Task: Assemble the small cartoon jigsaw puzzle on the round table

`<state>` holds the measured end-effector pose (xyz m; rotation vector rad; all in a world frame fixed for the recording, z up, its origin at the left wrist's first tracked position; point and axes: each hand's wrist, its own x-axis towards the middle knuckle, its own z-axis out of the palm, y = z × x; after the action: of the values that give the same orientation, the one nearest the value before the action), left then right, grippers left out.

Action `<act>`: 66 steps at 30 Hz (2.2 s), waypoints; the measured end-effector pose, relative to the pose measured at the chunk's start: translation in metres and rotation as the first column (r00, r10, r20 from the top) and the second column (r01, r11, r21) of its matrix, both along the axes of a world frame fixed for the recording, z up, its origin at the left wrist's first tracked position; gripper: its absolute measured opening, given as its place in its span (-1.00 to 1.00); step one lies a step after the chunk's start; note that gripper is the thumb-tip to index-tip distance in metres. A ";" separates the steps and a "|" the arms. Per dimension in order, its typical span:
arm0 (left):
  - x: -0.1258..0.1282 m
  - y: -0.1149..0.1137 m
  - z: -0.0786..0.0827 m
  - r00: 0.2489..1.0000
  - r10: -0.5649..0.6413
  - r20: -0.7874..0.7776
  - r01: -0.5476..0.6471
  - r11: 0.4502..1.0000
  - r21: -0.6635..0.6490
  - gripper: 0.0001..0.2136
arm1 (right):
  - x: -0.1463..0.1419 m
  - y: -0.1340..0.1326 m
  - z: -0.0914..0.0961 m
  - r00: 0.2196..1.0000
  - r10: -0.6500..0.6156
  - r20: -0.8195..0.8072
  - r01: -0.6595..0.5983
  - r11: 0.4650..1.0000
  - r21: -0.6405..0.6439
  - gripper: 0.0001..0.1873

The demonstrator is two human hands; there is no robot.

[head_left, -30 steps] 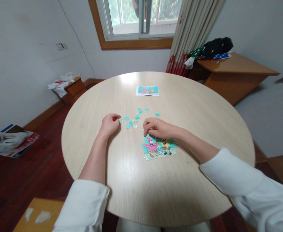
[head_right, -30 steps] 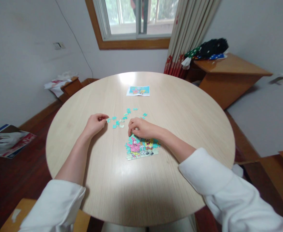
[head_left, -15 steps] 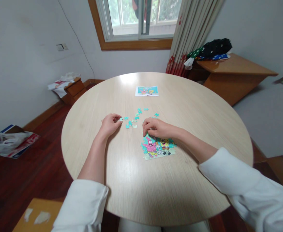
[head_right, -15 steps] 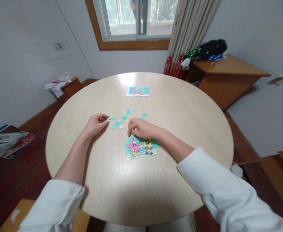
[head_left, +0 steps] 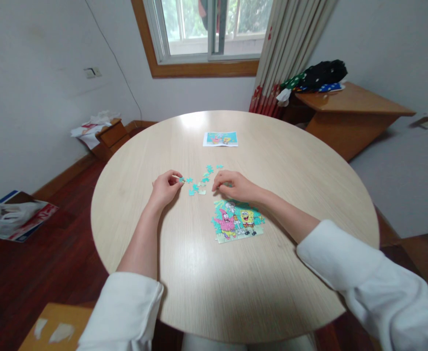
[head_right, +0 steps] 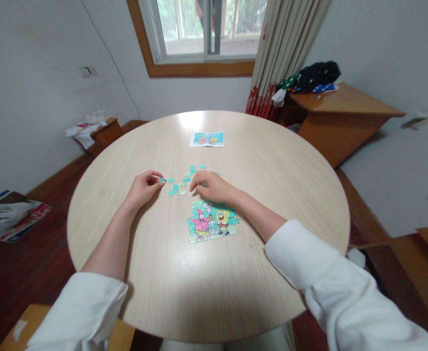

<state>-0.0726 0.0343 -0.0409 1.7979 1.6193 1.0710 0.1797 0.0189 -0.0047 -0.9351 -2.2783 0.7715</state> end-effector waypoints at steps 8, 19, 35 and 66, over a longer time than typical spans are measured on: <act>0.002 0.000 0.000 1.000 0.016 -0.016 -0.016 1.000 0.007 -0.87 | -0.014 0.052 -0.014 0.953 -0.252 0.167 0.218 0.956 0.198 -0.73; 0.005 -0.003 0.003 0.998 0.041 -0.038 -0.042 0.999 -0.007 -0.88 | -0.012 0.054 -0.013 0.942 -0.258 0.216 0.224 0.959 0.171 -0.86; 0.006 -0.001 0.004 0.996 0.068 -0.060 -0.067 0.998 0.009 -0.88 | 0.061 0.003 -0.007 0.958 -0.270 -0.102 0.209 0.893 -0.398 -0.82; 0.005 -0.002 0.007 0.996 0.069 -0.061 -0.069 0.998 0.012 -0.87 | 0.063 -0.013 0.007 0.991 -0.128 0.028 0.124 0.848 -0.516 -0.80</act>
<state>-0.0676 0.0320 -0.0340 1.8099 1.7269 1.0649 0.2432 0.0064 0.0025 -1.2993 -2.0030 1.3640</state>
